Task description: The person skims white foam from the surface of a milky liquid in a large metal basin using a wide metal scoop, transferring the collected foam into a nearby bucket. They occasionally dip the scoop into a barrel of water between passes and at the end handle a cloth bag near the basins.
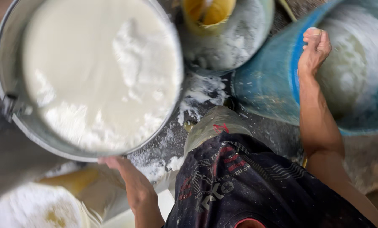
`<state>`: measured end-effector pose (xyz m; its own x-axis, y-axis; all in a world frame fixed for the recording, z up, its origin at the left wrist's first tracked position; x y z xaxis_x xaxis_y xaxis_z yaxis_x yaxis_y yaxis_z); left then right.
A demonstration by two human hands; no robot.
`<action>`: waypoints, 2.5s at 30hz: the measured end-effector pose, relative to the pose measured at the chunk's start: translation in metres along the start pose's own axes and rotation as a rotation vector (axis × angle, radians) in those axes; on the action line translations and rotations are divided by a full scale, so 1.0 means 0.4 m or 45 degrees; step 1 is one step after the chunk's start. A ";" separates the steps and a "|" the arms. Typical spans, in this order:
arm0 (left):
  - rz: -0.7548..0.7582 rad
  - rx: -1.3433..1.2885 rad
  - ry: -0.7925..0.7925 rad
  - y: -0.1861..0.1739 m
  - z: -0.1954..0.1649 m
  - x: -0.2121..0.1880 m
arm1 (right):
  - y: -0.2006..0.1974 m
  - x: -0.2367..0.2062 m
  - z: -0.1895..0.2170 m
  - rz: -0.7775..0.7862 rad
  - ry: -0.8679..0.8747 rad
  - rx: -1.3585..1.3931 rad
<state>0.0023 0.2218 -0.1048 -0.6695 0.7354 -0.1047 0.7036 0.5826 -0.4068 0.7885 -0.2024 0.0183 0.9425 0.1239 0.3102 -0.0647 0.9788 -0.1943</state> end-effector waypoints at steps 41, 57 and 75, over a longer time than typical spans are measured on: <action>2.762 -0.043 -0.982 0.859 -0.141 -2.259 | -0.200 0.154 -0.286 0.995 0.886 0.368; 1.362 0.384 1.430 0.981 -0.525 -1.081 | 0.104 -0.019 0.030 0.779 0.064 -0.295; 1.083 0.751 0.891 1.107 -0.447 -0.880 | 0.750 0.125 -0.216 1.168 0.049 -0.448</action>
<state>0.5921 0.2826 -0.0859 0.3424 0.9339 -0.1029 0.5157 -0.2784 -0.8103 0.8447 0.0832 -0.1048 0.5856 0.8002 -0.1291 -0.6817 0.4000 -0.6126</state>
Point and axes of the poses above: each hand's wrist, its own x-axis towards the middle knuckle, its own y-axis out of the palm, z = x × y, the point moved 7 cm from there along x, towards the middle knuckle, and after that the axes turned 1 degree about y, right-handed, at the moved point
